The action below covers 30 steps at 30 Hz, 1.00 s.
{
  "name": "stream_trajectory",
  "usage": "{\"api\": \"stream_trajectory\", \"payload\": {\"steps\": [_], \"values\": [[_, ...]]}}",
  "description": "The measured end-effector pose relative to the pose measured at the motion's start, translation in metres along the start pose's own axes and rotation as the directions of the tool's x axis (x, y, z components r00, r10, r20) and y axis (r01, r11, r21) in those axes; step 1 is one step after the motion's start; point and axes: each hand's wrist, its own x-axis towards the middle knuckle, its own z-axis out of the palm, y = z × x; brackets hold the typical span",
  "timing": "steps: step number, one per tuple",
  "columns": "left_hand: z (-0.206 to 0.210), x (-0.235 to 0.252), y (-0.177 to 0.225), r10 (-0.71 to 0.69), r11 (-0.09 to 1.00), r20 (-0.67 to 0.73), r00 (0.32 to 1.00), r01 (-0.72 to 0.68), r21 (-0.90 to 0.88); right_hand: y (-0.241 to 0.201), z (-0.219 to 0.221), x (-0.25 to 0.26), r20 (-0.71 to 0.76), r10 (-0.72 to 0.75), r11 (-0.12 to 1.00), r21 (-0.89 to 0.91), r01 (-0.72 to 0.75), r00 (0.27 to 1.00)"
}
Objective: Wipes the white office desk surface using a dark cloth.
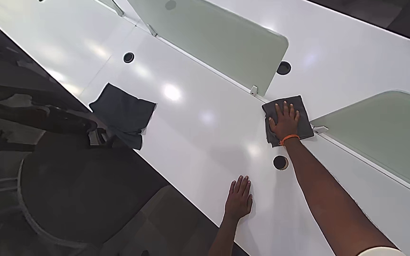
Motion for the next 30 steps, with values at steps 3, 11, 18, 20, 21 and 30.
{"api": "stream_trajectory", "payload": {"steps": [3, 11, 18, 20, 21, 30], "values": [[-0.002, 0.001, 0.0, -0.004, 1.0, 0.002, 1.0, 0.004, -0.025, -0.009, -0.004, 0.007, 0.001, 0.061, 0.998, 0.006, -0.061, 0.998], [-0.002, 0.001, 0.001, 0.002, 0.992, 0.034, 0.999, 0.003, -0.123, -0.084, 0.011, -0.028, 0.049, -0.039, 0.999, 0.001, 0.039, 0.998], [-0.001, 0.003, -0.002, 0.029, 0.982, -0.007, 1.0, -0.029, -0.186, -0.128, 0.029, -0.097, 0.068, -0.292, 0.956, -0.001, 0.292, 0.954], [-0.002, 0.0, -0.001, 0.045, 0.972, -0.039, 0.998, -0.053, -0.229, -0.134, 0.031, -0.114, 0.085, -0.312, 0.948, -0.033, 0.316, 0.946], [-0.003, -0.001, -0.003, 0.059, 0.961, -0.07, 0.996, -0.075, -0.264, -0.138, 0.032, -0.121, 0.091, -0.325, 0.943, -0.046, 0.33, 0.941], [-0.012, -0.029, -0.021, -0.215, 0.883, -0.457, 0.863, -0.028, -0.468, -0.126, 0.031, -0.267, 0.137, -0.429, 0.899, -0.031, 0.436, 0.893]]}}
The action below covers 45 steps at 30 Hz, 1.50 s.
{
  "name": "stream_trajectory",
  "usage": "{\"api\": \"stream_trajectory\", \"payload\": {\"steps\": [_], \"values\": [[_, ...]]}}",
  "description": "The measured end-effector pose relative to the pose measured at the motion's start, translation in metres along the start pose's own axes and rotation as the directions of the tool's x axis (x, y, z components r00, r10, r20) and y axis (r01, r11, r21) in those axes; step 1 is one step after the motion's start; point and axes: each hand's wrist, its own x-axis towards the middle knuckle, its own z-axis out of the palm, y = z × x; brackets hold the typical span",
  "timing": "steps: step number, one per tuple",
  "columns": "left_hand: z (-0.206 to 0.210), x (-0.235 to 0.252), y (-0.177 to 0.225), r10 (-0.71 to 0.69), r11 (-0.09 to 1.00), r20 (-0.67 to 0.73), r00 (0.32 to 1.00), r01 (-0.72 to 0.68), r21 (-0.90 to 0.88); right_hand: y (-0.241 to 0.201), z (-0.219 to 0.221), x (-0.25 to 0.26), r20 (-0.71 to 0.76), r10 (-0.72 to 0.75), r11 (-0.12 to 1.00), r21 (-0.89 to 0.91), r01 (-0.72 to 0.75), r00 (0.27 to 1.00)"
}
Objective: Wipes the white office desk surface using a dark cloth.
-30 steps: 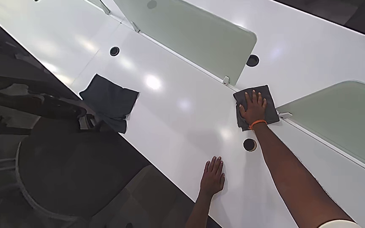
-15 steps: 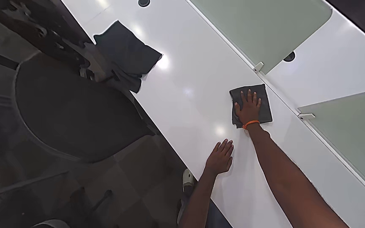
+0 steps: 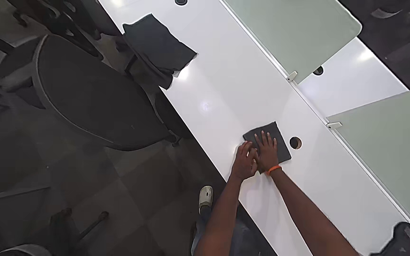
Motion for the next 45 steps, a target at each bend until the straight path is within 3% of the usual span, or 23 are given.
{"api": "stream_trajectory", "payload": {"steps": [7, 11, 16, 19, 24, 29, 34, 37, 41, 45], "values": [[-0.077, -0.03, -0.063, -0.117, 0.956, -0.003, 0.993, 0.114, 0.27, -0.035, 0.023, -0.222, 0.078, -0.1, 0.994, 0.047, 0.097, 0.992], [-0.108, -0.056, -0.08, -0.211, 0.921, 0.007, 0.977, 0.197, 0.337, -0.043, 0.029, -0.273, 0.133, -0.085, 0.996, 0.036, 0.081, 0.987], [-0.126, -0.083, -0.088, -0.305, 0.863, -0.149, 0.941, 0.339, 0.375, -0.053, 0.024, -0.241, 0.142, -0.142, 0.989, 0.053, 0.136, 0.98], [-0.125, -0.087, -0.081, -0.348, 0.858, -0.1, 0.932, 0.36, 0.368, -0.08, 0.018, -0.187, 0.129, -0.211, 0.975, 0.103, 0.198, 0.969], [-0.127, -0.081, -0.061, -0.411, 0.846, -0.143, 0.9, 0.436, 0.308, -0.146, 0.015, -0.072, 0.183, -0.329, 0.937, 0.184, 0.296, 0.927], [-0.129, -0.066, -0.048, -0.446, 0.828, -0.081, 0.891, 0.446, 0.34, -0.143, 0.013, 0.0, 0.168, -0.449, 0.878, 0.265, 0.398, 0.878], [-0.131, -0.06, -0.039, -0.534, 0.752, 0.059, 0.843, 0.442, 0.489, -0.088, 0.001, 0.055, 0.079, -0.151, 0.971, 0.197, 0.133, 0.985], [-0.13, -0.052, -0.032, -0.673, 0.679, 0.189, 0.715, 0.496, 0.541, -0.034, -0.004, 0.058, 0.029, 0.052, 0.987, 0.152, -0.056, 0.998], [-0.138, -0.033, -0.027, -0.762, 0.609, 0.314, 0.566, 0.461, 0.645, 0.019, -0.002, 0.023, -0.023, 0.27, 0.96, 0.089, -0.267, 0.963], [-0.144, -0.013, -0.018, -0.807, 0.56, 0.382, 0.451, 0.378, 0.737, 0.028, -0.008, -0.049, -0.03, 0.366, 0.929, 0.076, -0.363, 0.93]]}}
